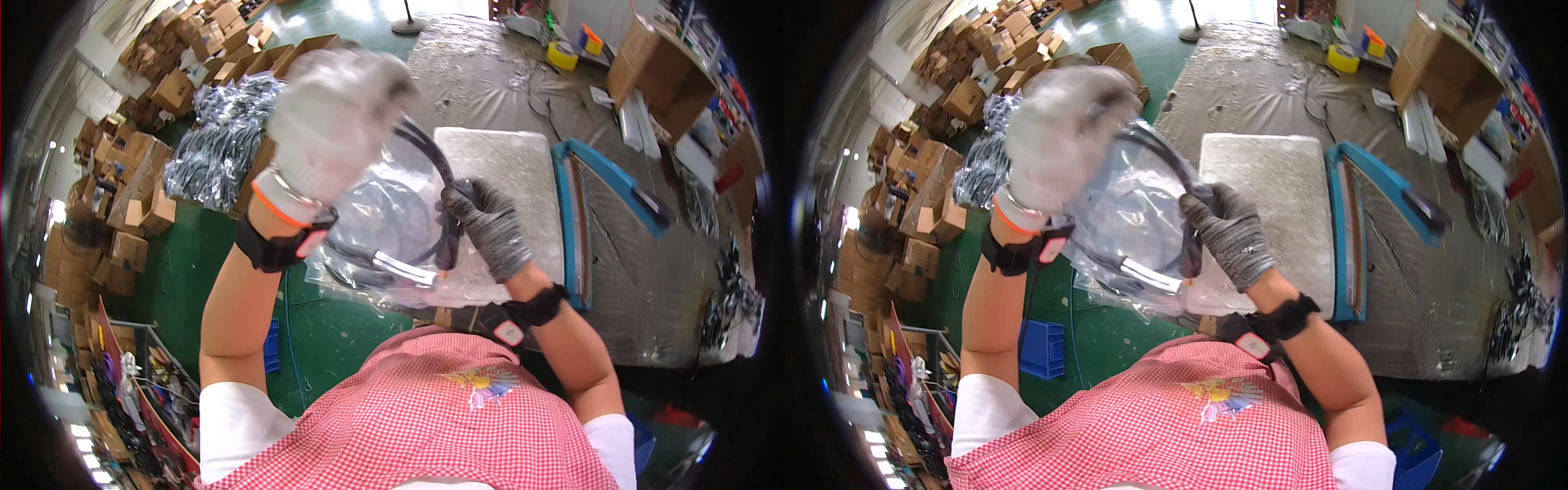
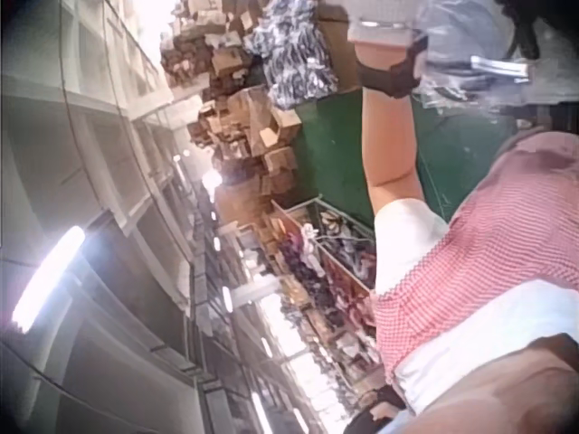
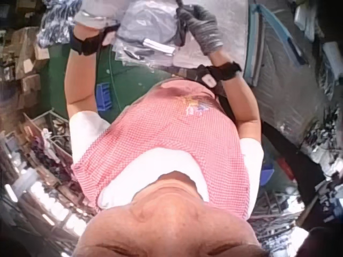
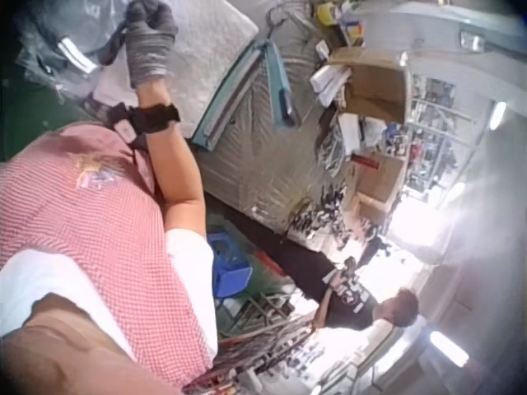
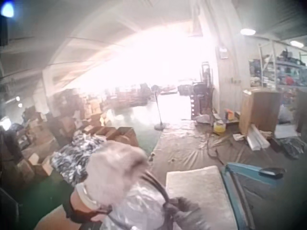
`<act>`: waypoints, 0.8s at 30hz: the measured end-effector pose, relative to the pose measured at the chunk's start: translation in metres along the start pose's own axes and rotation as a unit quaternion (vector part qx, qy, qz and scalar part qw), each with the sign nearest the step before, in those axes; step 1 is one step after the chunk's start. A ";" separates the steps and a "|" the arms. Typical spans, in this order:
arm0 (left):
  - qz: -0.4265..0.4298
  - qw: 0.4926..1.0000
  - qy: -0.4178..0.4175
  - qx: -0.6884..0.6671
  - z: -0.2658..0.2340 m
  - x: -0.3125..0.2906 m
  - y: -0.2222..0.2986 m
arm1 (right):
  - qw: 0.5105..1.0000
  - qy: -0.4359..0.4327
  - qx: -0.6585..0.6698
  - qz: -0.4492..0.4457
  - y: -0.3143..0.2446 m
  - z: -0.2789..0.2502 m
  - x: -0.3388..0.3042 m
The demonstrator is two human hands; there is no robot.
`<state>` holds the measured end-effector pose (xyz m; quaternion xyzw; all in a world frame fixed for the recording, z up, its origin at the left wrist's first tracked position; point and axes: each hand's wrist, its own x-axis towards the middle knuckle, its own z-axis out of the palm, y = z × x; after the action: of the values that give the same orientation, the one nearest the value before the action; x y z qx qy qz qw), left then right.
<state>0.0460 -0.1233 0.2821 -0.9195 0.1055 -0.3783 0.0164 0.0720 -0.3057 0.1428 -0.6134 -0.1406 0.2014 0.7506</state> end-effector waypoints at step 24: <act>-0.114 0.928 -0.349 -0.060 0.159 -0.193 -0.019 | 0.919 -0.037 -0.226 0.320 0.145 0.050 -0.003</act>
<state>0.0271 -0.0731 0.0376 -0.9986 0.0098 -0.0258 -0.0461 0.0273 -0.2394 0.0112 -0.7711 -0.0061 0.4167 0.4814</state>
